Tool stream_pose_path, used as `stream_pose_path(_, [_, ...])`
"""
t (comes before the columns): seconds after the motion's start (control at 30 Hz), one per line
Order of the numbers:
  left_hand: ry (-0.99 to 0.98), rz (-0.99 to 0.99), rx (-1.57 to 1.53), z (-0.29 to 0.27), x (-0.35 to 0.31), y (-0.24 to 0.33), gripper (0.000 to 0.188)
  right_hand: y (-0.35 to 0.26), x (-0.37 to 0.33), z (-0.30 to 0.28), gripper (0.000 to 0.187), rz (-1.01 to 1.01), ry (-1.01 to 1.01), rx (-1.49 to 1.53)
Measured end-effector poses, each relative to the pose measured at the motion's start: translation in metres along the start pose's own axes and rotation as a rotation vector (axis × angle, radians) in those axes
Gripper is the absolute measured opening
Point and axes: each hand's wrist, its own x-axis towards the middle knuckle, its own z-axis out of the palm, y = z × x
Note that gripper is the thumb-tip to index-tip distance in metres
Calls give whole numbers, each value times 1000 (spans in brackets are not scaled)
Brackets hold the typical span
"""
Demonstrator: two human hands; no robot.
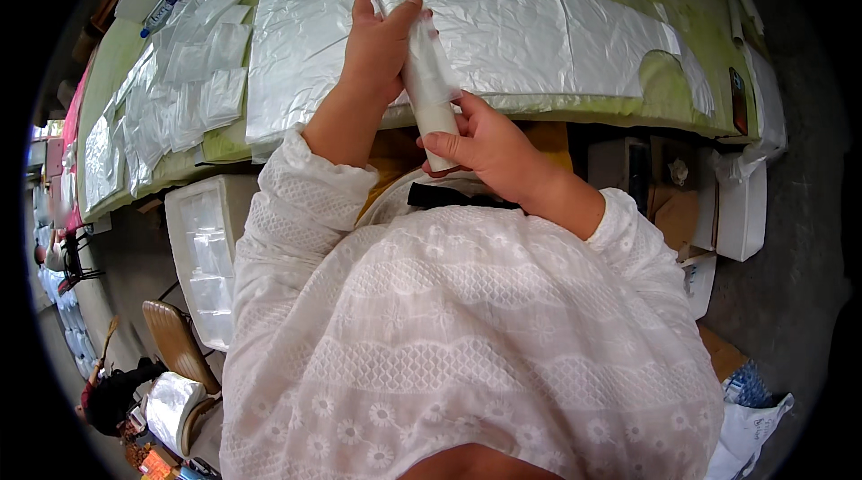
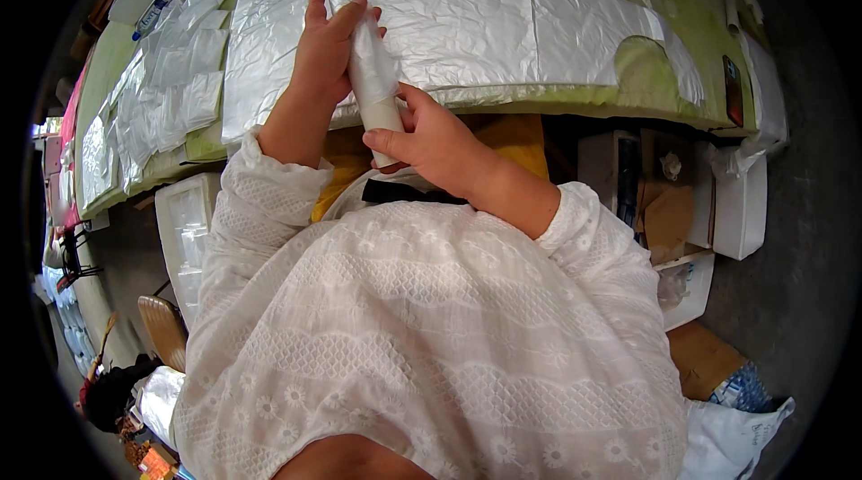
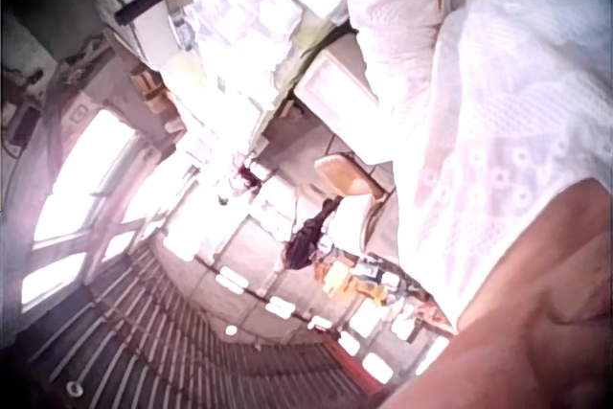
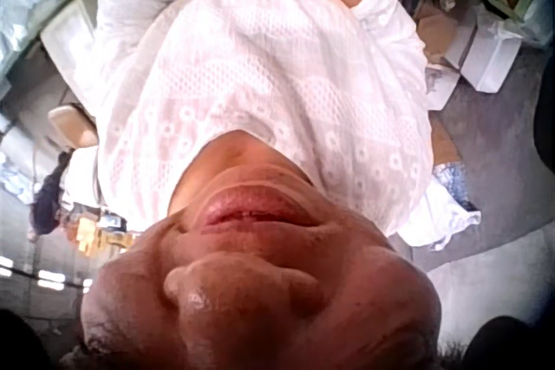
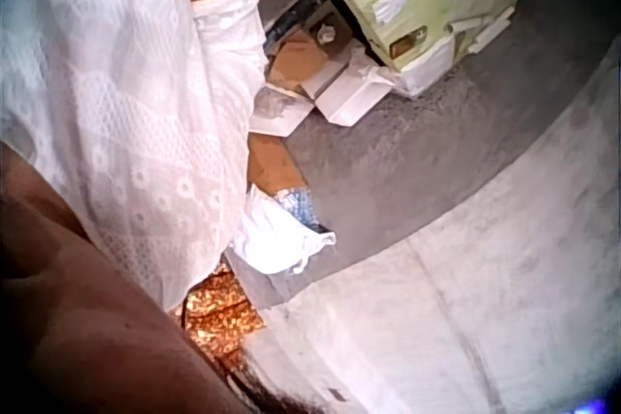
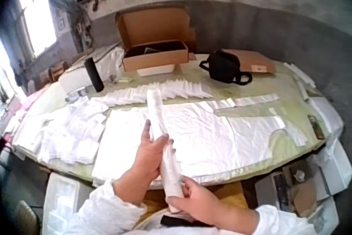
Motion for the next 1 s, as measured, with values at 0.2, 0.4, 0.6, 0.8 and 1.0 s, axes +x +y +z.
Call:
stream_pose_path(0.2, [-31, -20, 127, 11, 23, -14, 97, 4, -15, -14, 78, 18, 116, -189])
stream_pose_path(0.4, [167, 19, 97, -18, 112, -8, 88, 5, -77, -67, 64, 217, 113, -131])
stream_pose_path(0.6, [128, -35, -122, -29, 128, 4, 68, 23, -168, -119, 66, 246, 244, -139])
stream_pose_path(0.8, [-109, -300, 137, -24, 67, 3, 52, 12, -168, -130, 56, 110, 449, -264])
stream_pose_path(1.0, [-111, -373, 314, -14, 37, 7, 42, -26, -67, -135, 48, -490, 557, -1200])
